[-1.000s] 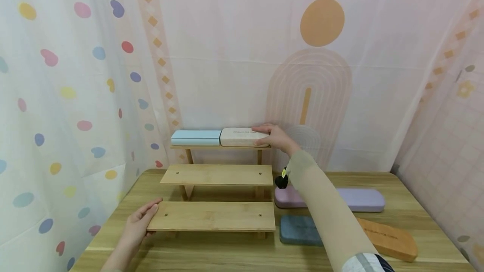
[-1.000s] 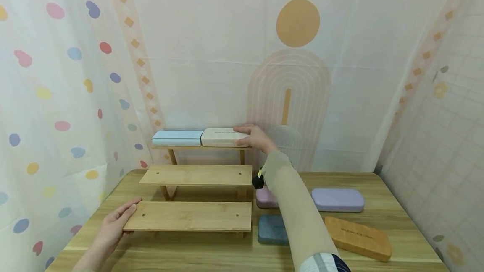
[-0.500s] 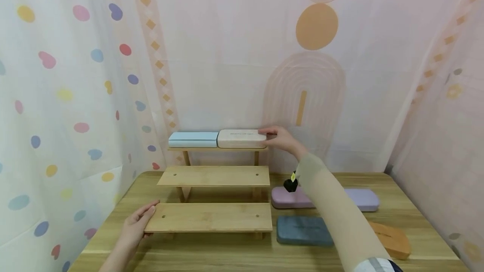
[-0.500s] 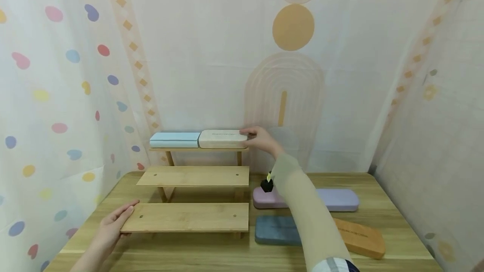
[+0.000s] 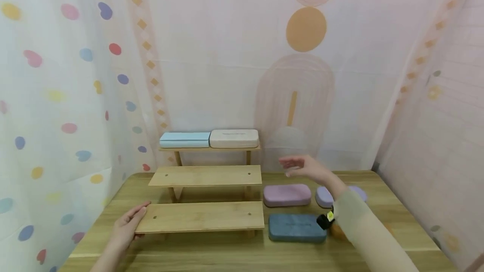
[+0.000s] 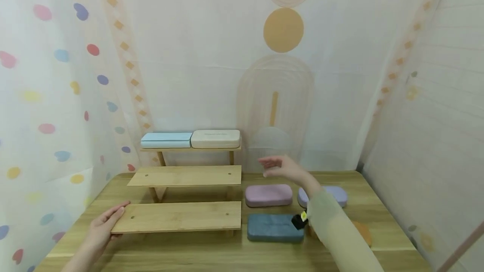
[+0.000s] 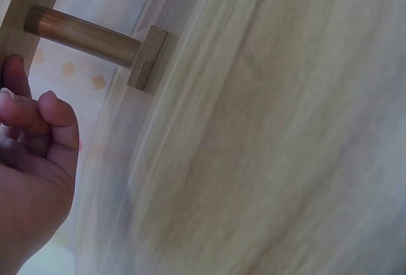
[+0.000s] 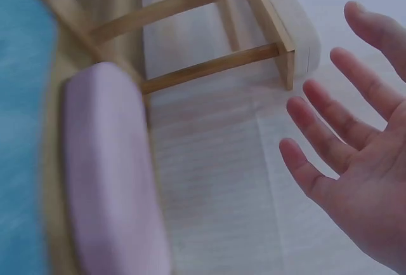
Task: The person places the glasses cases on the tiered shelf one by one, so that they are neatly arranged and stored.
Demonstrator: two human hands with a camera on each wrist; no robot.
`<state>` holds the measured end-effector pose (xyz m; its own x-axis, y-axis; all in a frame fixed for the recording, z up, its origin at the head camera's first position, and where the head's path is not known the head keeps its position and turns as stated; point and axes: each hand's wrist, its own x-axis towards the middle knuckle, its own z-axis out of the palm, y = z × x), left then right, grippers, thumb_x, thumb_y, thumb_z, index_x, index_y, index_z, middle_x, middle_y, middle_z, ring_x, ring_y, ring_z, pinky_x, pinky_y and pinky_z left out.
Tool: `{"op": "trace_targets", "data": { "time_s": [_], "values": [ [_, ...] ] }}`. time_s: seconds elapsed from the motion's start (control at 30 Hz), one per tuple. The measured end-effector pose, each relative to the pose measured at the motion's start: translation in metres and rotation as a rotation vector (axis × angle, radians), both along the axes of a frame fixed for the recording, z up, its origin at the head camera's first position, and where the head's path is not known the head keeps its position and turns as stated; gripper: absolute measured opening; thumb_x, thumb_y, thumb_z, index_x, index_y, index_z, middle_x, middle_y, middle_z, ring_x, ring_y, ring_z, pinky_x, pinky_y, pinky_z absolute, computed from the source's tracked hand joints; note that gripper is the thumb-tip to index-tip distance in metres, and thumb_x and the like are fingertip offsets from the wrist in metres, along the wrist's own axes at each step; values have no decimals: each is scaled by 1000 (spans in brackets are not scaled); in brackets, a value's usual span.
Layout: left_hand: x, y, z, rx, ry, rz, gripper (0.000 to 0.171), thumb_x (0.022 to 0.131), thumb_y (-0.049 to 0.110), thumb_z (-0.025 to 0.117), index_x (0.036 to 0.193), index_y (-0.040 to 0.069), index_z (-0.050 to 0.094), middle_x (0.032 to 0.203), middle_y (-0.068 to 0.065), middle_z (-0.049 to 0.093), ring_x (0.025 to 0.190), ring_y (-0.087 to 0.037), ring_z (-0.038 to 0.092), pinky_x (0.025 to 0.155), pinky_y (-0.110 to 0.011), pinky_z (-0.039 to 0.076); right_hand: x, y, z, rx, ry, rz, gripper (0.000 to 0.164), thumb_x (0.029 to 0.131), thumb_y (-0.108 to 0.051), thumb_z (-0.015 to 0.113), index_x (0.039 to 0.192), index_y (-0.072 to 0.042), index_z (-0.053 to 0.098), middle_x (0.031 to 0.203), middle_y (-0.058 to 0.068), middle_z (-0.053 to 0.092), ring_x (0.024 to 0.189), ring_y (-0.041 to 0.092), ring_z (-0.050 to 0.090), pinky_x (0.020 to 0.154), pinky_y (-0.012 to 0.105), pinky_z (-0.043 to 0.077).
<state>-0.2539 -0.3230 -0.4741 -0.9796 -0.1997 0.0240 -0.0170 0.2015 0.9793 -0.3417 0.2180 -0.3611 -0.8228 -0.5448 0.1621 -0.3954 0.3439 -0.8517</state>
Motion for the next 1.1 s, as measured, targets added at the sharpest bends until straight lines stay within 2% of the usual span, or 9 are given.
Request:
{"op": "trace_targets", "data": {
  "time_s": [0.33, 0.43, 0.53, 0.67, 0.77, 0.83, 0.93, 1.03, 1.1],
  "values": [
    [-4, -4, 0, 31, 20, -19, 19, 97, 39, 59, 112, 42, 70, 91, 27, 62, 53, -10, 53, 44, -24, 45, 54, 30, -49, -105, -43, 64, 53, 91, -9, 67, 137, 9, 47, 134, 32, 48, 121, 52, 44, 90, 32, 51],
    [-5, -6, 1, 49, 13, -30, 18, 97, 39, 59, 111, 44, 69, 92, 27, 62, 54, -9, 52, 44, -23, 45, 63, 31, -63, -109, -45, 74, 52, 91, -7, 67, 137, 10, 47, 135, 34, 46, 122, 53, 42, 95, 45, 48],
    [-7, -7, 2, 81, 11, -41, 17, 97, 38, 59, 108, 45, 69, 92, 25, 63, 52, -8, 50, 44, -22, 44, 71, 32, -74, -105, -47, 78, 51, 92, -3, 64, 138, 10, 45, 137, 32, 44, 124, 52, 40, 100, 60, 38],
    [-8, -10, 1, 100, 1, -40, 16, 97, 37, 59, 103, 48, 69, 90, 22, 64, 51, -8, 50, 43, -22, 44, 75, 32, -85, -102, -33, 64, 51, 92, -4, 64, 139, 5, 47, 140, 27, 45, 129, 40, 42, 102, 65, 31],
    [-7, -12, -1, 100, -4, -42, 16, 97, 37, 59, 103, 49, 68, 89, 20, 65, 51, -9, 52, 43, -23, 44, 77, 31, -91, -91, 18, 41, 52, 91, -4, 66, 139, 5, 47, 139, 24, 47, 130, 22, 44, 103, 61, 32],
    [-5, -12, -2, 103, -3, -46, 16, 98, 37, 58, 103, 49, 68, 89, 20, 65, 52, -10, 52, 43, -23, 45, 80, 30, -94, -74, 52, 4, 51, 91, -6, 67, 138, 3, 49, 139, 21, 49, 130, 17, 43, 103, 61, 32],
    [-5, -11, -2, 106, 0, -49, 16, 98, 37, 58, 101, 49, 68, 89, 20, 65, 52, -9, 52, 43, -23, 45, 85, 30, -99, -36, 80, -80, 51, 90, -11, 71, 136, 0, 53, 137, 18, 52, 132, 29, 41, 103, 62, 31],
    [-7, -10, 0, 99, 2, -54, 16, 97, 38, 58, 105, 48, 69, 90, 20, 65, 52, -9, 53, 44, -23, 45, 90, 30, -103, -27, 64, -144, 50, 89, -15, 72, 134, -2, 56, 137, 21, 50, 131, 44, 37, 102, 65, 30],
    [-8, -10, 1, 97, 2, -56, 17, 97, 38, 59, 108, 46, 69, 91, 20, 65, 53, -10, 53, 44, -23, 45, 92, 30, -105, -39, 42, -167, 50, 88, -15, 72, 133, -1, 56, 139, 24, 48, 132, 47, 34, 102, 67, 28]
  ]
}}
